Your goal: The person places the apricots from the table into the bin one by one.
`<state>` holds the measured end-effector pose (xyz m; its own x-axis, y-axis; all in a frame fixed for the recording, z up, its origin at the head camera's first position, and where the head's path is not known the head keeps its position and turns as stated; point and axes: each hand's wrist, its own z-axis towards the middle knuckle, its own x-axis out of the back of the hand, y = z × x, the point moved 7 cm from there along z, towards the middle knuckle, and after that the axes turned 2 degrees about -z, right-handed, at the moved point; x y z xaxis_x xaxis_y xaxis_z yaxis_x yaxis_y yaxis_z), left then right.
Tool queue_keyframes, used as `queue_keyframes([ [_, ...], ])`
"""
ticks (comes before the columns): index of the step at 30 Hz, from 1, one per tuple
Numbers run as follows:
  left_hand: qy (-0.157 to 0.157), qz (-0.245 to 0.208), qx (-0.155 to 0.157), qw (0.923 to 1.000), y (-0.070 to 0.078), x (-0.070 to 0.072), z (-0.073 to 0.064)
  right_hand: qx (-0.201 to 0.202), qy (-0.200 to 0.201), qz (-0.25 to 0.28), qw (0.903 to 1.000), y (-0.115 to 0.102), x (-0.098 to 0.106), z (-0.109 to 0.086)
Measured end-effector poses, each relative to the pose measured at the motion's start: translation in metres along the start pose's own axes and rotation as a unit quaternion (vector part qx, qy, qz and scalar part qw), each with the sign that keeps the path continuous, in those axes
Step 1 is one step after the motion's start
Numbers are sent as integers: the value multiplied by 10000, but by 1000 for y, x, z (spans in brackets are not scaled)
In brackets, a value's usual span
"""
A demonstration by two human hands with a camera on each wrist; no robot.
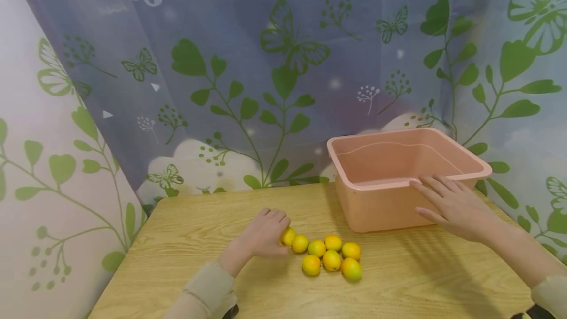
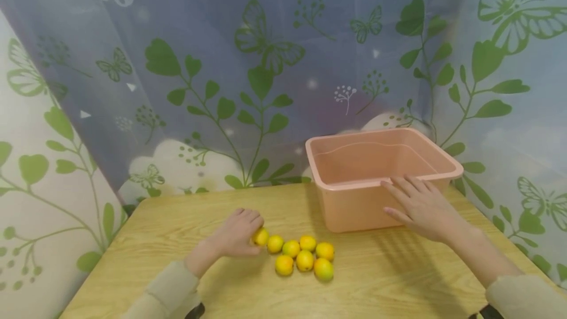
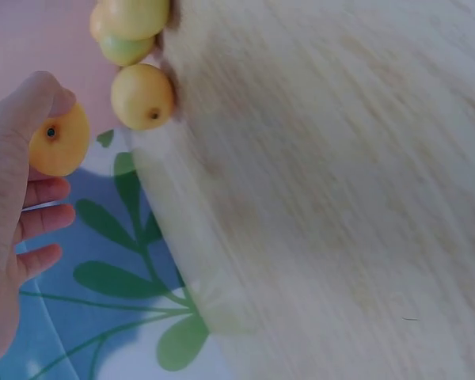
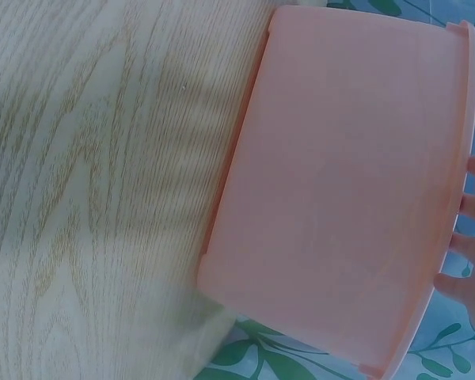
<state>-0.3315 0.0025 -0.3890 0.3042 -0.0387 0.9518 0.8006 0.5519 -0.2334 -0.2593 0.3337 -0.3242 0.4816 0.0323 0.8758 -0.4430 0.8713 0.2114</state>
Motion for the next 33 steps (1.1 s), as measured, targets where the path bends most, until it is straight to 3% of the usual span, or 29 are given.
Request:
queue_keyframes([
  [11, 349, 109, -195, 9991, 8, 21, 14, -54, -126, 63, 9999, 0, -2, 1],
  [20, 588, 253, -251, 9976, 9, 40, 25, -15, -5, 28, 10000, -1, 0, 0],
  [27, 841, 544, -306, 9945, 11, 55, 36, -51, -53, 59, 10000, 1, 0, 0],
  [33, 878, 651, -266, 9937, 14, 65, 48, -4, -20, -6, 10000, 2, 0, 0],
])
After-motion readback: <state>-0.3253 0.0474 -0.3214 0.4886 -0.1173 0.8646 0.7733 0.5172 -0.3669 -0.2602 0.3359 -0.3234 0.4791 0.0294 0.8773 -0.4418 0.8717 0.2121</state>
